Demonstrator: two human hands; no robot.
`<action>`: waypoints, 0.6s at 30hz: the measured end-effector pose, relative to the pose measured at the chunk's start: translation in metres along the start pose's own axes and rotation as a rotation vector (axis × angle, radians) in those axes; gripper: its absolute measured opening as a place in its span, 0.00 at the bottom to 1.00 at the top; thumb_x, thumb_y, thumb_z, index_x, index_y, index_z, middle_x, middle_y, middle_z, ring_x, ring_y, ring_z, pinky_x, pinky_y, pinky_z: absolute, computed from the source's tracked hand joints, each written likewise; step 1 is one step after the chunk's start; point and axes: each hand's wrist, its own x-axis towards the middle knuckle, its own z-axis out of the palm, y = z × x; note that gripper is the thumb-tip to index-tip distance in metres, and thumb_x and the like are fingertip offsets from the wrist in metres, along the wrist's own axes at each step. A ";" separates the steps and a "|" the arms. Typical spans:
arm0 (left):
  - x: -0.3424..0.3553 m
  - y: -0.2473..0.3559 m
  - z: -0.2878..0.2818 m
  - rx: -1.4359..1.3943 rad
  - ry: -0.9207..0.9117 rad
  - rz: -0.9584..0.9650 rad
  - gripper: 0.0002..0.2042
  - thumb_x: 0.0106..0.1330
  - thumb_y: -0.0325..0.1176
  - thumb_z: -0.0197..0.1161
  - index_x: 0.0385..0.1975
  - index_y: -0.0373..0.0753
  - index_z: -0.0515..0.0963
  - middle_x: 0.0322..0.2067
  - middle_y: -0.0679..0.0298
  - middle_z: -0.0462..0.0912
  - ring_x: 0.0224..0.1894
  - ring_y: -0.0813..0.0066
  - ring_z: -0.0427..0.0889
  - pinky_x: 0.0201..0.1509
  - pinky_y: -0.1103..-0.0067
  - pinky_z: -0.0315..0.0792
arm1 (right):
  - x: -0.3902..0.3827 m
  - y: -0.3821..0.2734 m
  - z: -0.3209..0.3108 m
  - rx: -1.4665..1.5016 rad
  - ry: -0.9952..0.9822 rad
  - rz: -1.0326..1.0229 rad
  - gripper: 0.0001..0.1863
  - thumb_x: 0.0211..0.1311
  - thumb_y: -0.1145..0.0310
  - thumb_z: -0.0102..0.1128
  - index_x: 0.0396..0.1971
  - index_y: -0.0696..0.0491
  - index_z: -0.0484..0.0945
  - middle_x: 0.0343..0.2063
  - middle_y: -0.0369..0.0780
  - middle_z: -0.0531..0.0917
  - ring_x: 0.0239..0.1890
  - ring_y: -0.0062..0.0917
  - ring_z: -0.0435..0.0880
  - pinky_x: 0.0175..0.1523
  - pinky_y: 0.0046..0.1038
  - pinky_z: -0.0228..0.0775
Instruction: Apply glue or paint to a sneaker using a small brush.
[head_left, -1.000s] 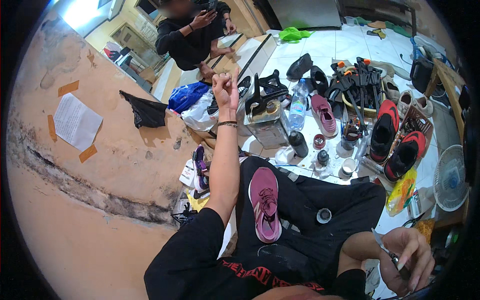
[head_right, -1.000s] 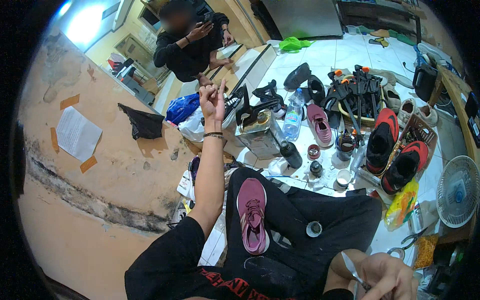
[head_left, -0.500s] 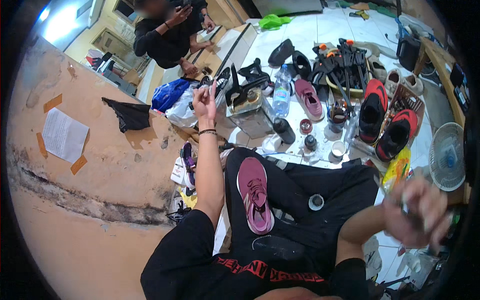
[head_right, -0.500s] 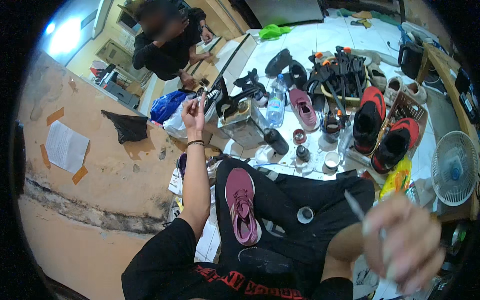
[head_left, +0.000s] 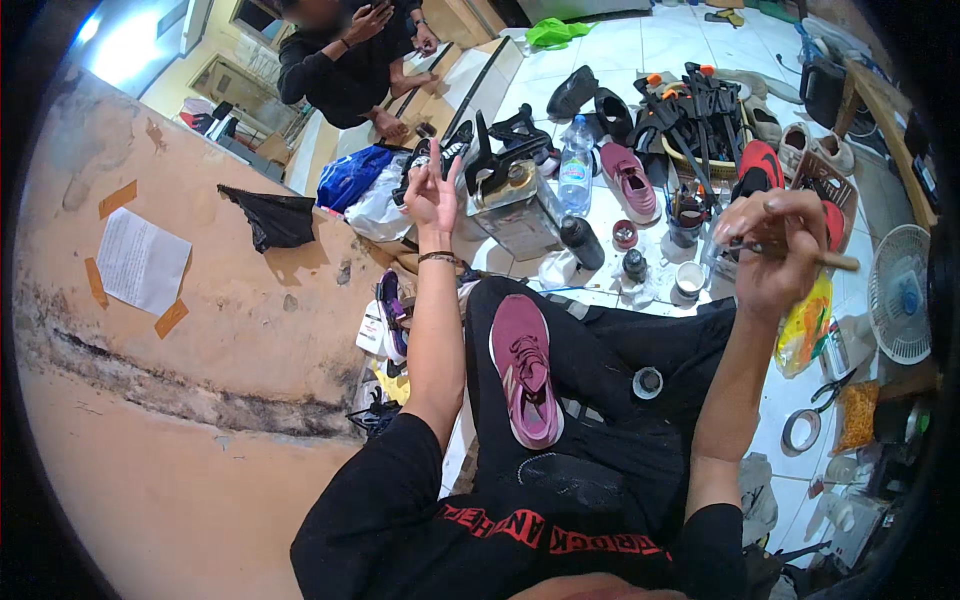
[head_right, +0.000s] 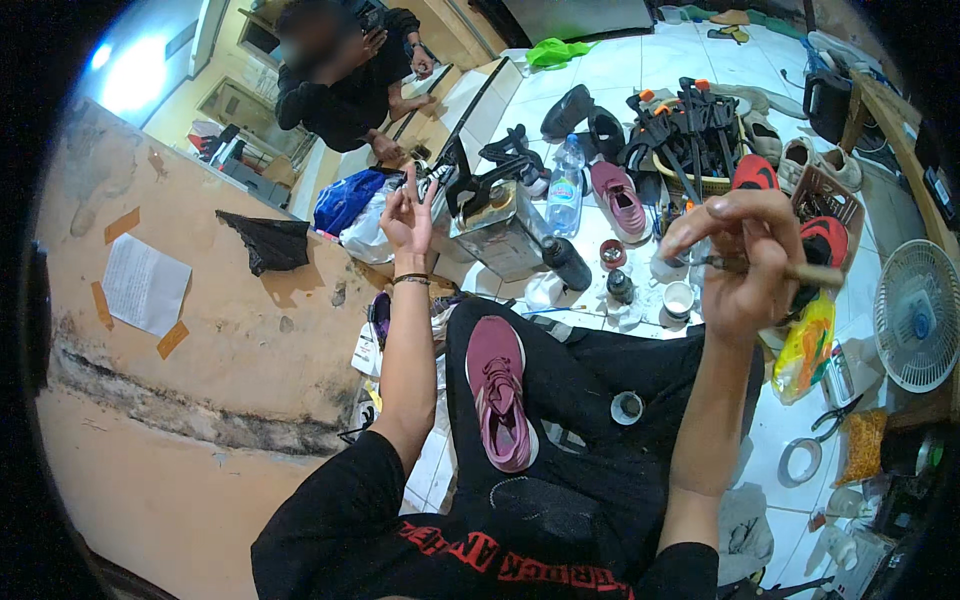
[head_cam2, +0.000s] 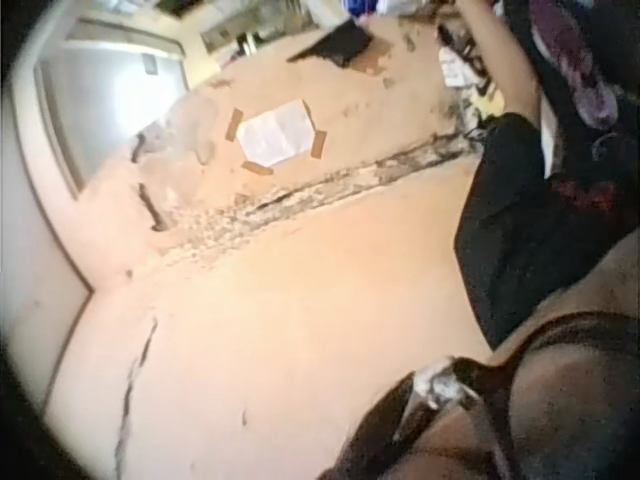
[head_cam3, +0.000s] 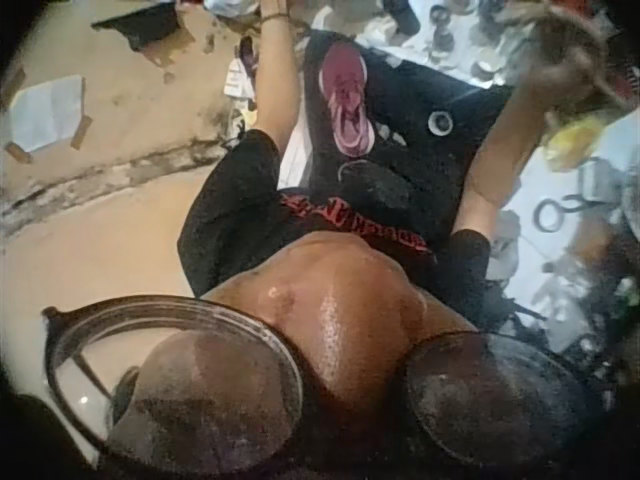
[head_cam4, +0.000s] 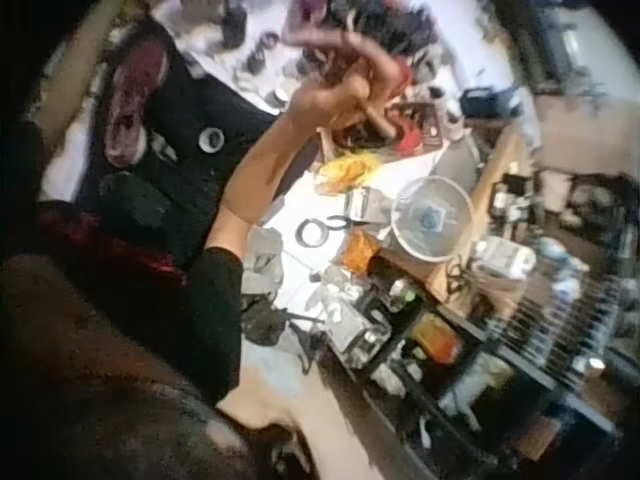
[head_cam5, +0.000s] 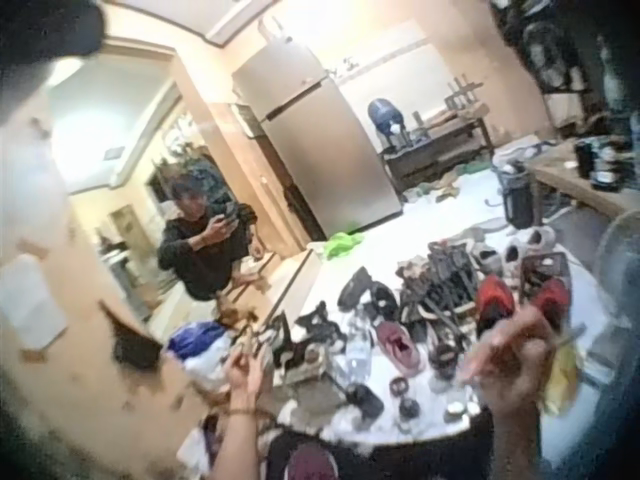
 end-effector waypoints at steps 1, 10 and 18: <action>0.000 0.000 0.001 -0.009 -0.022 0.003 0.13 0.64 0.22 0.52 0.18 0.44 0.62 0.33 0.57 0.81 0.73 0.63 0.64 0.75 0.41 0.45 | -0.001 0.008 -0.007 0.089 0.013 0.043 0.14 0.70 0.69 0.37 0.42 0.60 0.72 0.21 0.50 0.78 0.21 0.34 0.79 0.30 0.33 0.76; -0.006 0.000 0.004 0.048 0.002 -0.033 0.07 0.69 0.34 0.55 0.27 0.49 0.76 0.70 0.68 0.67 0.78 0.63 0.45 0.79 0.52 0.38 | -0.055 0.126 -0.092 -0.434 0.199 0.440 0.17 0.75 0.67 0.39 0.35 0.58 0.78 0.18 0.36 0.78 0.14 0.15 0.70 0.20 0.19 0.61; 0.027 -0.029 -0.033 0.711 0.082 -0.051 0.07 0.55 0.20 0.56 0.20 0.42 0.69 0.70 0.57 0.67 0.70 0.70 0.64 0.70 0.71 0.59 | -0.125 0.198 -0.077 -0.528 -0.367 0.891 0.09 0.67 0.75 0.49 0.35 0.60 0.80 0.19 0.37 0.78 0.16 0.17 0.75 0.25 0.25 0.67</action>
